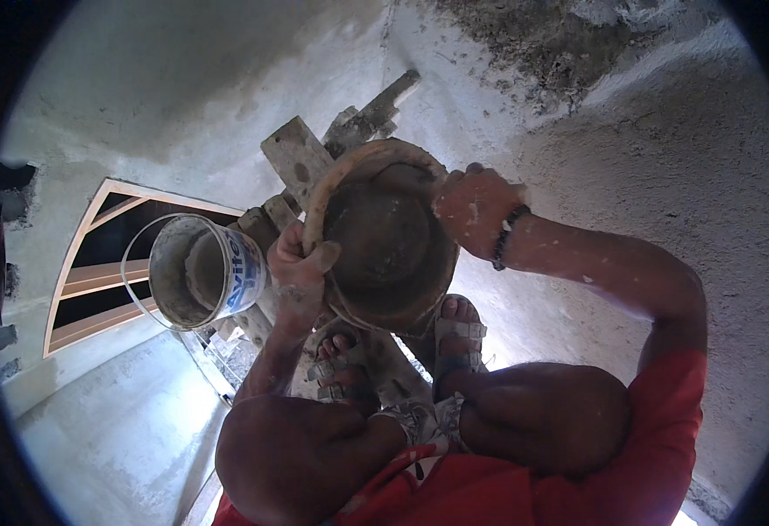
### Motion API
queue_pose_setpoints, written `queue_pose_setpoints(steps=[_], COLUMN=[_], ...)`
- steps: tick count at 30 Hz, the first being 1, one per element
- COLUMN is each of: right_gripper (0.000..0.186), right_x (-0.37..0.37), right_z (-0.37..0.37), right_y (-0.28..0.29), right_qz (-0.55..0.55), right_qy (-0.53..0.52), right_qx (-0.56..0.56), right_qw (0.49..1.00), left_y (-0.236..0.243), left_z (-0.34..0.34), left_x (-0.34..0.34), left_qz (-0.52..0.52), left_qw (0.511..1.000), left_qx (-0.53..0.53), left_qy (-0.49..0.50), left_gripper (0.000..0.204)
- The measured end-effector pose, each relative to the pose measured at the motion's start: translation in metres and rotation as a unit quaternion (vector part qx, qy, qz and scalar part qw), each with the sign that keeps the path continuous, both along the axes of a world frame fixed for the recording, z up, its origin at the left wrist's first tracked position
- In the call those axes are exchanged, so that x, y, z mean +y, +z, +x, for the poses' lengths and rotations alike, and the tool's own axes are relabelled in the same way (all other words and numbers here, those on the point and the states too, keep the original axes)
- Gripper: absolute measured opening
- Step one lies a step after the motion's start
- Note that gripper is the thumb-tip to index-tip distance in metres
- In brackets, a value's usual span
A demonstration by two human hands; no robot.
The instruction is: The person applies plaster to an interior wall using a trowel, scooping material from a bucket and smoothing it over the surface.
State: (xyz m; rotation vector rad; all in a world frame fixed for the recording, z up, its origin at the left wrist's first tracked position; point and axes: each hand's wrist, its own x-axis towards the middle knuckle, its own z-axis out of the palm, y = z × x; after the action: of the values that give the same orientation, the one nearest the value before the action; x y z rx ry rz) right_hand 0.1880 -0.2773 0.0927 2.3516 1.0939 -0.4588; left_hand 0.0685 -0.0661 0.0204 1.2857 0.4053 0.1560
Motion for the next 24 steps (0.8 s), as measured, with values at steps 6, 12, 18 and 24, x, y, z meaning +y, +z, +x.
queue_pose_setpoints(steps=[6,12,18,24], right_gripper=[0.025,0.038,0.04,0.034], right_x=[-0.017,-0.034,-0.037,-0.039], right_z=[0.022,0.001,-0.008,-0.002], right_y=[-0.063,-0.101,-0.105,-0.078], right_qz=[0.046,0.161,0.259,0.229], right_qy=[0.013,-0.041,-0.08,-0.131], right_qx=[0.205,0.361,0.353,0.316], right_qw=[0.978,0.918,0.895,0.911], left_y=[-0.016,-0.01,-0.018,-0.024], left_z=[0.009,0.011,0.005,0.009], left_x=[-0.006,-0.012,-0.004,0.013], left_qz=[0.017,-0.023,0.005,-0.045], left_qw=[1.0,1.0,1.0,0.998], left_qx=[-0.004,0.0,0.023,0.021], left_qy=[0.008,0.0,0.006,0.03], left_gripper=[0.026,0.026,0.024,0.012])
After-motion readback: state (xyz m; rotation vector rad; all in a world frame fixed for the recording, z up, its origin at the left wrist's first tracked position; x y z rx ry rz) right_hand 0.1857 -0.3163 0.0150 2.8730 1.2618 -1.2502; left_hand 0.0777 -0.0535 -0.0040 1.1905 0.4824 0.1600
